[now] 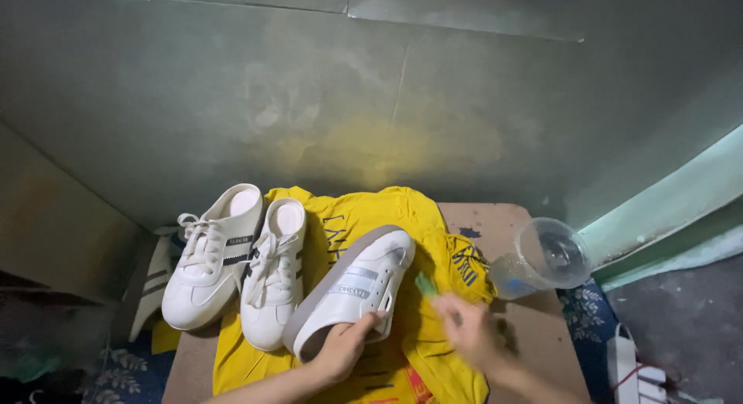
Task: Cleaning the soles of multiple white sneakers using a toothbrush and cleaning solution from a plastic cup.
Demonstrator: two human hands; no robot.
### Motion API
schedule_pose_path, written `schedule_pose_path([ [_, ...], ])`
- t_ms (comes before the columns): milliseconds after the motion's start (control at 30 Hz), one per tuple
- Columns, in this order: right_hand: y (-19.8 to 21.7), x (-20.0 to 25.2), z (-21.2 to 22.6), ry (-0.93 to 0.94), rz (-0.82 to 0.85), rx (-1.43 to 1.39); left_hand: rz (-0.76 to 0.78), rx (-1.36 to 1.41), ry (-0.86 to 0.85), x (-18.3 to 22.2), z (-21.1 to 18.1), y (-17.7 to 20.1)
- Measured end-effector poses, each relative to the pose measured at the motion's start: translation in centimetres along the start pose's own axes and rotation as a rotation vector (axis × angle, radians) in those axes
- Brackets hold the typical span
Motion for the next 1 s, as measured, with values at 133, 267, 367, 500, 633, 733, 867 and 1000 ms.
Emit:
schedule_pose_path([
  [133, -0.6, 1.4, 1.5, 0.037, -0.051, 0.039, -0.05, -0.022, 0.08, 1.4, -0.7, -0.4],
  [267, -1.3, 1.1, 0.3, 0.072, -0.005, -0.086, 0.069, -0.291, 0.009, 0.3, 1.0, 0.1],
  [367, -1.1, 1.9, 1.1, 0.062, -0.066, -0.101, 0.054, -0.411, 0.06, 3.1, -0.4, -1.6],
  [500, -1.4, 1.6, 1.2, 0.077, 0.014, -0.079, 0.017, -0.562, 0.067, 3.2, -0.4, -1.5],
  [633, 0.9, 1.1, 0.1, -0.011, -0.222, 0.001, 0.057, -0.602, -0.009, 2.2, 0.4, -1.1],
  [733, -0.9, 1.9, 3.7, 0.076, 0.112, -0.132, 0.156, -0.559, -0.109, 1.3, 1.0, -1.4],
  [867, 0.5, 0.5, 0.8, -0.083, -0.036, 0.051, 0.166, -0.843, -0.348, 0.5, 1.2, -1.3],
  [1000, -0.9, 3.1, 6.9, 0.124, 0.106, -0.072, 0.193, -1.16, -0.594, -2.7, 4.9, -1.0],
])
Point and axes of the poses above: each hand's wrist, its own x-axis away from the middle knuckle, its own y-axis out of the back of the hand, z = x × y, the point moved 6 cm from there along -x, towards the middle knuckle, and after that the axes turned 3 degrees about x, right-handed, at the moved point
